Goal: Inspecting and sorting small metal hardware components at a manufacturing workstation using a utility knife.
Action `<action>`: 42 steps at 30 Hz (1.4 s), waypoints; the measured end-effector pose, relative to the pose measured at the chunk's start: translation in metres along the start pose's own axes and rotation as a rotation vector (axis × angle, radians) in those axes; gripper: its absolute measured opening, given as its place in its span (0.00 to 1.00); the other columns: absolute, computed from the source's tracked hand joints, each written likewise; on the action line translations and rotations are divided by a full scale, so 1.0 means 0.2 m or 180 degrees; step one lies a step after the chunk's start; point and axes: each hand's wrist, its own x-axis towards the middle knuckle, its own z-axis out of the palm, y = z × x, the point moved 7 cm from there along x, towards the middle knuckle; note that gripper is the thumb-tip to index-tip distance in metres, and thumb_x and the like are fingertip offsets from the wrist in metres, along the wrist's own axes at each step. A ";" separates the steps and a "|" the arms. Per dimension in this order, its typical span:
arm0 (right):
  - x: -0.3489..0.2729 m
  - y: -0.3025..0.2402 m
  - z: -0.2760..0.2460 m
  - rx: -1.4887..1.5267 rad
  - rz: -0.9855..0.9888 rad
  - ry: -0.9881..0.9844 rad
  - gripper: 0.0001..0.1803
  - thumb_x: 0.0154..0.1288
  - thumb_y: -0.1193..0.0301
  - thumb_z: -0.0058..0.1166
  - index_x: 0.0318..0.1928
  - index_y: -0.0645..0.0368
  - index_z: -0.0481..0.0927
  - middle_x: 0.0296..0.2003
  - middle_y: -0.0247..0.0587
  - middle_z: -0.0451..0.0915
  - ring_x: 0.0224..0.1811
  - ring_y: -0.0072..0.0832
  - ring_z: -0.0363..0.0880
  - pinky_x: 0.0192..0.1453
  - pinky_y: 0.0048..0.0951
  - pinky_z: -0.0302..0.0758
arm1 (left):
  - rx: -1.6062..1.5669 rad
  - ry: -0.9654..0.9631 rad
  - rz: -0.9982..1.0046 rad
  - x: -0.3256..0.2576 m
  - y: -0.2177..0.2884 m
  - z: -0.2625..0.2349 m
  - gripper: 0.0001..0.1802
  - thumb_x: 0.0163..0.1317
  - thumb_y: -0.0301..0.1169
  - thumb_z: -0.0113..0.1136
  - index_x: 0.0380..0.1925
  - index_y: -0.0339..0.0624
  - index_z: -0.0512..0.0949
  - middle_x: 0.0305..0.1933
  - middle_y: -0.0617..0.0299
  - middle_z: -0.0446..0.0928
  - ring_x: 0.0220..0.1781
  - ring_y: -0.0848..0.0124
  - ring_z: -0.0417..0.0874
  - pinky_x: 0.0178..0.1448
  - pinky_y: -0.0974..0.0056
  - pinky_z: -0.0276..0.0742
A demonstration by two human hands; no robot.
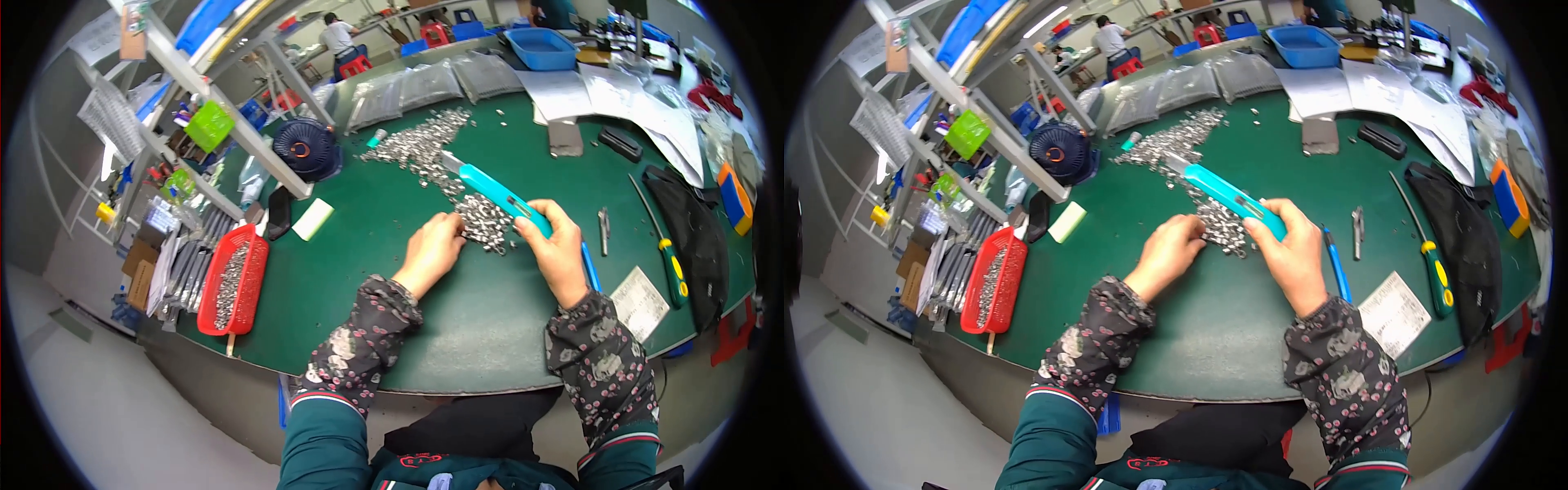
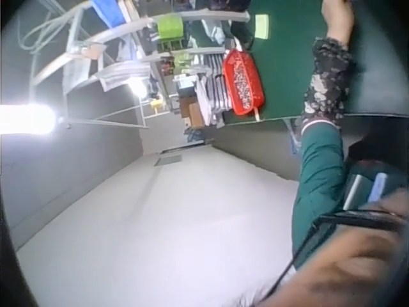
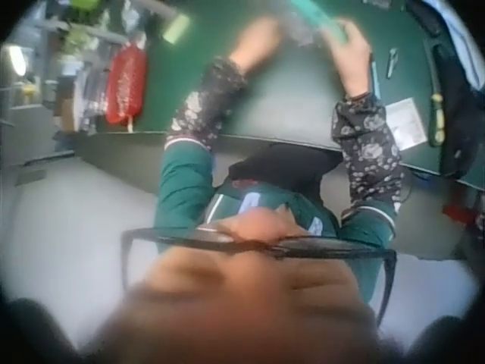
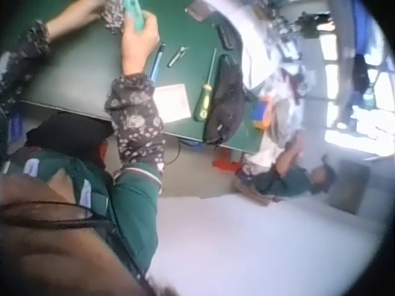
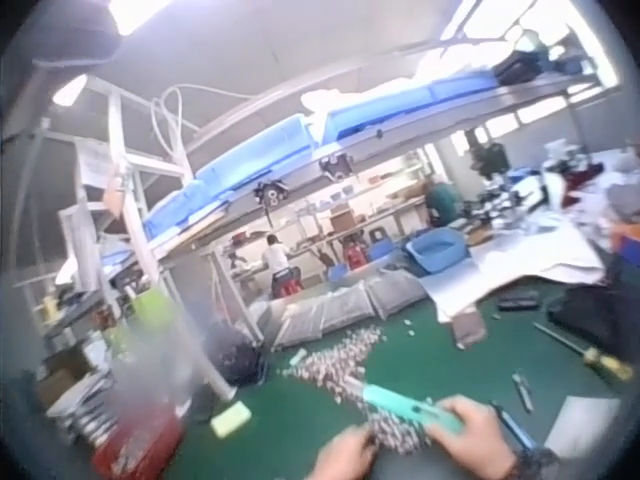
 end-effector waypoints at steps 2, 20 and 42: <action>-0.01 0.00 0.01 0.0068 0.0045 -0.0026 0.13 0.51 0.71 0.59 0.35 0.66 0.75 0.23 0.39 0.76 0.24 0.18 0.73 0.29 0.22 0.69 | 0.0031 0.0108 0.0084 0.00 -0.01 0.02 0.07 0.48 0.27 0.57 0.29 0.40 0.73 0.33 0.54 0.74 0.37 0.56 0.75 0.40 0.57 0.71; -0.03 -0.02 0.06 -0.0189 0.0038 -0.0533 0.13 0.50 0.69 0.60 0.34 0.64 0.74 0.23 0.39 0.75 0.24 0.23 0.72 0.28 0.25 0.68 | -0.3954 0.0356 -0.1190 -0.28 -0.13 -0.13 0.07 0.61 0.30 0.52 0.37 0.41 0.72 0.27 0.68 0.70 0.21 0.85 0.65 0.18 0.79 0.62; -0.12 0.01 0.20 -0.0400 -0.0133 -0.1651 0.17 0.51 0.62 0.57 0.35 0.65 0.77 0.26 0.46 0.75 0.27 0.37 0.75 0.31 0.31 0.70 | -0.5472 0.0368 -0.1291 -0.32 -0.33 -0.06 0.06 0.61 0.30 0.51 0.36 0.41 0.71 0.26 0.67 0.69 0.19 0.83 0.63 0.15 0.80 0.53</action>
